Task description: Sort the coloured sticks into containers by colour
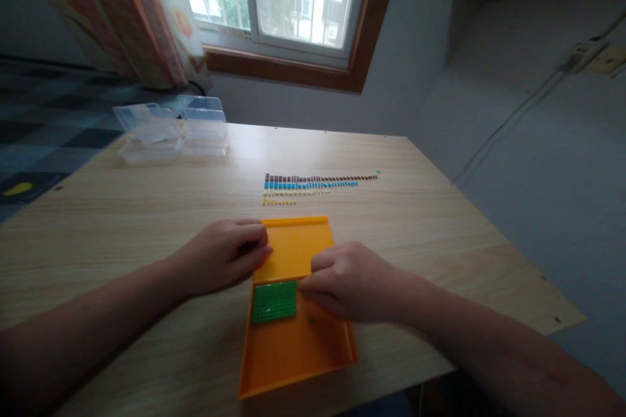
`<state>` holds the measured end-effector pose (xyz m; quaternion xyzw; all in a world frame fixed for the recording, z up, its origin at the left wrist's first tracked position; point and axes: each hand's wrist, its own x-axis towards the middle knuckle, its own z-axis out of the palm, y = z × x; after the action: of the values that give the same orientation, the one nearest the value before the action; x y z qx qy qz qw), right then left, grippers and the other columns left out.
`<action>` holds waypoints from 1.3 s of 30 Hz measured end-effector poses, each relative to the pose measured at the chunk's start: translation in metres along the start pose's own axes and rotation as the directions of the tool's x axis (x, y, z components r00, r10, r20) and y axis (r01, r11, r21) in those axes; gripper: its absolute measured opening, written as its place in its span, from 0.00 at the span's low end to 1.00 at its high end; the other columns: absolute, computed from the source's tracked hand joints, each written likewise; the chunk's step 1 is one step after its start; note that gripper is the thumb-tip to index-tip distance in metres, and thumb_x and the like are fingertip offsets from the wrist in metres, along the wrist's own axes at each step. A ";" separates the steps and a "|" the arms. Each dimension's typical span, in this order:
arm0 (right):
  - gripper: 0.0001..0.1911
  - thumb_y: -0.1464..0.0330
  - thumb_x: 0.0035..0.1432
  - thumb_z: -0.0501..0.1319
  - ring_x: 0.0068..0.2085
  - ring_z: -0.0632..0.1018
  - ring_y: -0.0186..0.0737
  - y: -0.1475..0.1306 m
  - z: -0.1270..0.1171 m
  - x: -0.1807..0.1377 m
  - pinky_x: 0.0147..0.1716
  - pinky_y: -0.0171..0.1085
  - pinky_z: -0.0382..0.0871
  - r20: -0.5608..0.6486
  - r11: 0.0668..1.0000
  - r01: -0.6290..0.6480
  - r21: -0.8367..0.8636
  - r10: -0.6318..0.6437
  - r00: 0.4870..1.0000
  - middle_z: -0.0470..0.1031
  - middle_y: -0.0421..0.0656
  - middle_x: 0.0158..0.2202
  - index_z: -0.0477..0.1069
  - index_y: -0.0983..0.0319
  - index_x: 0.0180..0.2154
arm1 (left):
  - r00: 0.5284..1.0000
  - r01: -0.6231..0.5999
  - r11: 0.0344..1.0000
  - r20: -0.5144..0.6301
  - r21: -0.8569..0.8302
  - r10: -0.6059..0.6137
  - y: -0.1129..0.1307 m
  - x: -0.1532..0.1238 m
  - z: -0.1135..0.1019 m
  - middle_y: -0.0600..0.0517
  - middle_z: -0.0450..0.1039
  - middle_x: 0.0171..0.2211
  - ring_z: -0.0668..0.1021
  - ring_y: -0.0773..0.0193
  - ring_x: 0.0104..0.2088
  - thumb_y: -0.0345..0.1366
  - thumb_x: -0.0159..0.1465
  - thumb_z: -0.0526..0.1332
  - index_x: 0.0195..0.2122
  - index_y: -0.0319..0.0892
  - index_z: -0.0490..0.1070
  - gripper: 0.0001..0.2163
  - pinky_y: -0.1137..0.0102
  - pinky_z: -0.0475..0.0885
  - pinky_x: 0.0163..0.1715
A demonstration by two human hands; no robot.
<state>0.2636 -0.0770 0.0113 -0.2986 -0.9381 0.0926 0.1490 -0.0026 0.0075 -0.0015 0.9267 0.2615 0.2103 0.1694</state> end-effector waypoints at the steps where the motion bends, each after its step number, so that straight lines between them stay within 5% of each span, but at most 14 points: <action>1: 0.16 0.68 0.72 0.54 0.26 0.66 0.32 0.000 -0.001 0.000 0.27 0.35 0.54 0.007 1.000 -0.004 0.009 0.004 1.000 0.73 0.40 0.27 0.80 0.61 0.38 | 1.000 0.000 1.000 0.001 0.000 0.000 0.000 0.000 0.000 0.53 0.70 0.26 0.70 0.66 0.25 0.36 0.68 0.57 0.27 0.42 0.67 0.11 0.71 0.60 0.26; 39: 0.17 0.68 0.72 0.53 0.27 0.64 0.33 -0.004 0.002 0.001 0.27 0.38 0.52 0.067 0.996 0.005 -0.093 0.001 0.998 0.70 0.40 0.28 0.76 0.61 0.33 | 1.000 -0.005 1.000 0.009 0.008 0.005 0.002 0.001 -0.001 0.53 0.70 0.27 0.70 0.66 0.25 0.36 0.68 0.56 0.27 0.42 0.67 0.12 0.71 0.60 0.26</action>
<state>0.2602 -0.0797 0.0105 -0.3009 -0.9462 0.0586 0.1033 -0.0017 0.0066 0.0004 0.9289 0.2595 0.2053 0.1662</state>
